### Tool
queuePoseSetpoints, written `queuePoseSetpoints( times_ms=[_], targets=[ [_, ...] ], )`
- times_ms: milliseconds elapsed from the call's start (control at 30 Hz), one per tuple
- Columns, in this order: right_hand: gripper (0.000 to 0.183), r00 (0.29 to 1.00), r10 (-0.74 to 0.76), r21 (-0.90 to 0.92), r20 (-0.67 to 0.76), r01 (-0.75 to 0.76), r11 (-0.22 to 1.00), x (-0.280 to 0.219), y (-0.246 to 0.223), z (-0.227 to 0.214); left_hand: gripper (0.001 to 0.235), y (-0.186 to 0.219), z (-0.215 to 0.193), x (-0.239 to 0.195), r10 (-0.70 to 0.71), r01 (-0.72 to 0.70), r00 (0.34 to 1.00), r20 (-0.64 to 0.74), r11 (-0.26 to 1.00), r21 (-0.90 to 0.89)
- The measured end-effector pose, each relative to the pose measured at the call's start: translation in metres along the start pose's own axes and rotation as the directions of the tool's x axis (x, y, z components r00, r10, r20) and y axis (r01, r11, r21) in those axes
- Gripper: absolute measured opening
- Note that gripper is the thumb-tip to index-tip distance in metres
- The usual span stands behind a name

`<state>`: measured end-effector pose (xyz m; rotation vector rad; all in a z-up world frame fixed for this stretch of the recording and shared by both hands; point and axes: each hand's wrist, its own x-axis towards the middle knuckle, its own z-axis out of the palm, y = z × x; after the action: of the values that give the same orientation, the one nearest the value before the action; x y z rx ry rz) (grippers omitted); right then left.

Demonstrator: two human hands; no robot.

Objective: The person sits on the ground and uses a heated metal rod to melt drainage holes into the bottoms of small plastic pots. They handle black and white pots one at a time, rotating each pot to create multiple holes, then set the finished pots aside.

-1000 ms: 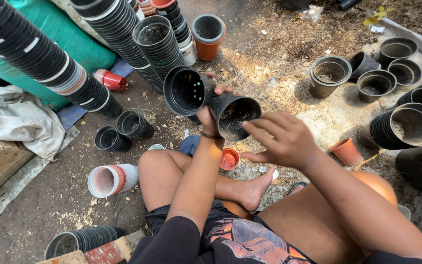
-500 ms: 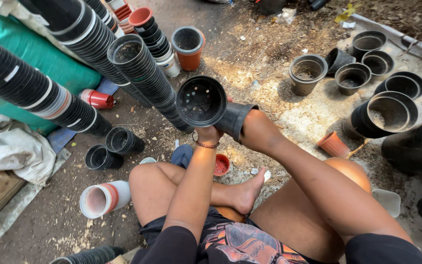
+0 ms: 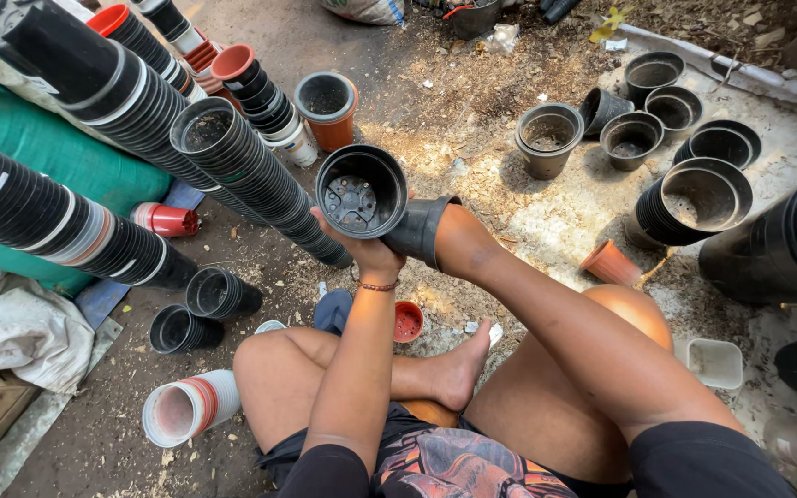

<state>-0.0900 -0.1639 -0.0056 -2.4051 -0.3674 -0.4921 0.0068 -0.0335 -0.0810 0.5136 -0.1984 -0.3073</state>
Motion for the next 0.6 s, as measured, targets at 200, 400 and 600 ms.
queuePoseSetpoints(
  times_ms=[200,400,600],
  targets=[
    [0.021,0.989,0.06,0.024,0.133,-0.064,0.998,0.004,0.01,0.006,0.091,-0.001,-0.004,-0.004,0.049,-0.046,0.998,-0.051,0.998,0.053],
    [0.029,0.971,0.097,0.105,0.218,-0.122,0.987,0.006,0.011,0.007,0.085,-0.003,-0.017,-0.003,0.141,-0.14,0.99,-0.007,0.987,0.079],
    [0.024,0.973,0.139,0.478,0.184,-0.212,0.853,0.01,-0.008,-0.01,0.088,0.015,-0.014,0.008,0.146,-0.143,0.985,-0.095,0.989,0.04]
  ],
)
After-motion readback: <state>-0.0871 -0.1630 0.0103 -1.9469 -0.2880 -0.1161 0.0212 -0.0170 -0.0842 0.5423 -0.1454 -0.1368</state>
